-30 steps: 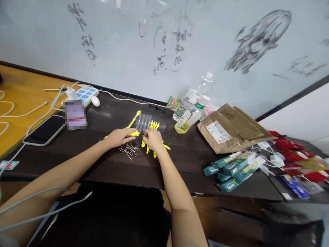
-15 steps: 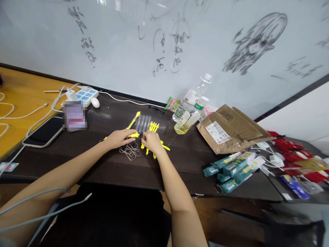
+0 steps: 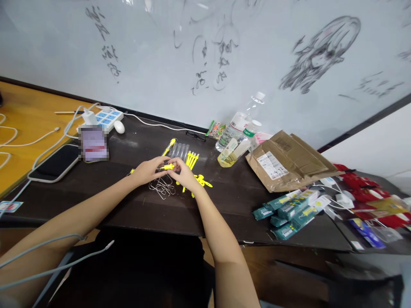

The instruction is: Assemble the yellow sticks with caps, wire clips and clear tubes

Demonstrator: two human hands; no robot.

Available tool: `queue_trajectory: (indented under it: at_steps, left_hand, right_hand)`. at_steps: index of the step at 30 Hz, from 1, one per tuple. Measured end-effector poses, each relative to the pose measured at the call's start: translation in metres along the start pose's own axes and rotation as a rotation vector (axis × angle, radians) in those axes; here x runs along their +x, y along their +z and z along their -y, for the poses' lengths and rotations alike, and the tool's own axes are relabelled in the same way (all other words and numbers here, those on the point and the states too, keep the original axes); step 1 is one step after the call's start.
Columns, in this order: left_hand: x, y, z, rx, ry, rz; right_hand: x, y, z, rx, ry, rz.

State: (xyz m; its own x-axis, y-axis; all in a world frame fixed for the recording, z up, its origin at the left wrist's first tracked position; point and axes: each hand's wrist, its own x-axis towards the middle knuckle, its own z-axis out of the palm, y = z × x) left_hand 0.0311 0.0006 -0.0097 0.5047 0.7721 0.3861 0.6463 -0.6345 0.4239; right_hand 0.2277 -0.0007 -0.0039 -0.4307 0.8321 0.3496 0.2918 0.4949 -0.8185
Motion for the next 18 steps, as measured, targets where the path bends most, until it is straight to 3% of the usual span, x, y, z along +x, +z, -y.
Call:
queue_trajectory:
  at_steps: [8,18]
  left_hand:
    - [-0.001,-0.005,-0.009,0.004,-0.019,-0.020]
    - [0.000,-0.003,-0.007,-0.036,-0.007,-0.063]
  right_hand:
    - [0.003,0.001,-0.006,0.053,0.031,-0.052]
    - [0.005,0.012,-0.007,0.349,0.167,-0.143]
